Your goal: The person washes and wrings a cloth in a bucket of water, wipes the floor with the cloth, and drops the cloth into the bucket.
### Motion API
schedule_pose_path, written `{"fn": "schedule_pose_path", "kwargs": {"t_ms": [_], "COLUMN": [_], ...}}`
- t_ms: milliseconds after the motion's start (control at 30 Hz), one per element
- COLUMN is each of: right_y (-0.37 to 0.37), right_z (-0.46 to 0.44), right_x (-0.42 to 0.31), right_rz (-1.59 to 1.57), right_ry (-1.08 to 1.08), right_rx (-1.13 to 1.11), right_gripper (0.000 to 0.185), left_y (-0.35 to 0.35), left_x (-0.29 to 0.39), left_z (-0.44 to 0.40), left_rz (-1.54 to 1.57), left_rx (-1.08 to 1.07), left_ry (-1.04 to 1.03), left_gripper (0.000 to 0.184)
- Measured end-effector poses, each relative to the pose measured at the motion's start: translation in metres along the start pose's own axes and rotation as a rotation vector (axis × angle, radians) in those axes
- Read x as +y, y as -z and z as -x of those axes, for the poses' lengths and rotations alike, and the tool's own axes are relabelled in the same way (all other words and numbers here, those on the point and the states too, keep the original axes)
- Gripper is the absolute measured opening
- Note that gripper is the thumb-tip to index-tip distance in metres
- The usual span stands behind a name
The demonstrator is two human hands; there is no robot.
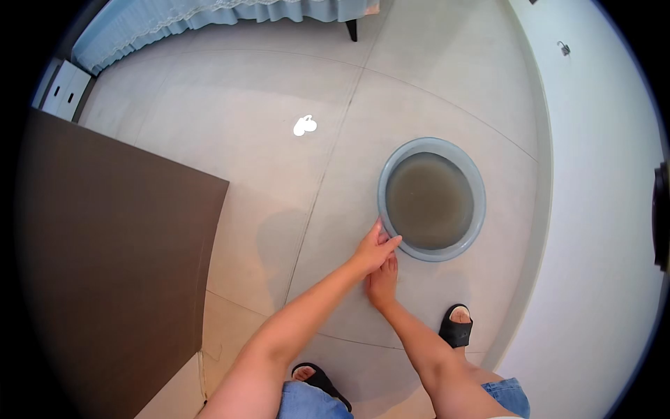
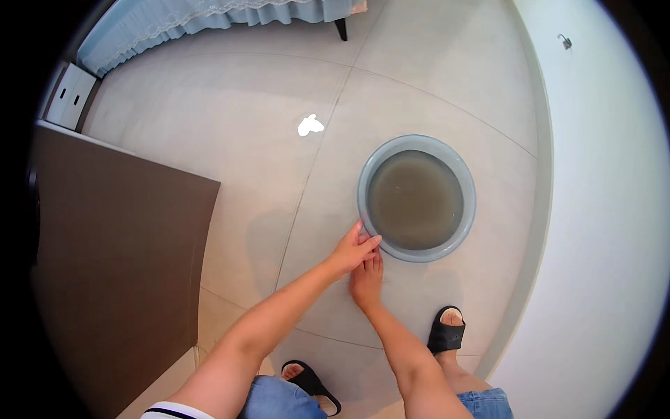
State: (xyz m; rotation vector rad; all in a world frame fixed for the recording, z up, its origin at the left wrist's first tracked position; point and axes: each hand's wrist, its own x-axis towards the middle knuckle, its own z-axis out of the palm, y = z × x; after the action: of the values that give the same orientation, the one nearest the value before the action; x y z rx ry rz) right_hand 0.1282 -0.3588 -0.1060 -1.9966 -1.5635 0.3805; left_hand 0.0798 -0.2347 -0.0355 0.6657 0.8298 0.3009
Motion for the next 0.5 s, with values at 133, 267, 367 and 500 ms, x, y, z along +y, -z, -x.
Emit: {"fn": "schedule_pose_path", "kwargs": {"t_ms": [133,267,367,500], "right_y": [-0.023,-0.087,-0.118,-0.091], "right_z": [-0.081,-0.201,-0.199,-0.078], "right_x": [-0.014,-0.031,-0.061,-0.111], "right_rz": [0.107,0.226,0.003,-0.109], "right_ry": [-0.072,-0.085,0.35,0.622], "right_rx": [-0.012,0.242,0.071,-0.478], "right_gripper": [0.062,0.058,0.055,0.053], "left_y": [0.084,0.19,0.21,0.225], "left_x": [-0.011,-0.018,-0.003,-0.014], "left_z": [0.042,0.111,0.144,0.144], "left_rz": [-0.637,-1.291,-1.406,-1.452], "left_rx": [0.232,0.682,0.779,0.796], "left_ry": [-0.372,-0.447,0.004,0.146], "left_gripper": [0.084,0.109,0.134,0.151]}}
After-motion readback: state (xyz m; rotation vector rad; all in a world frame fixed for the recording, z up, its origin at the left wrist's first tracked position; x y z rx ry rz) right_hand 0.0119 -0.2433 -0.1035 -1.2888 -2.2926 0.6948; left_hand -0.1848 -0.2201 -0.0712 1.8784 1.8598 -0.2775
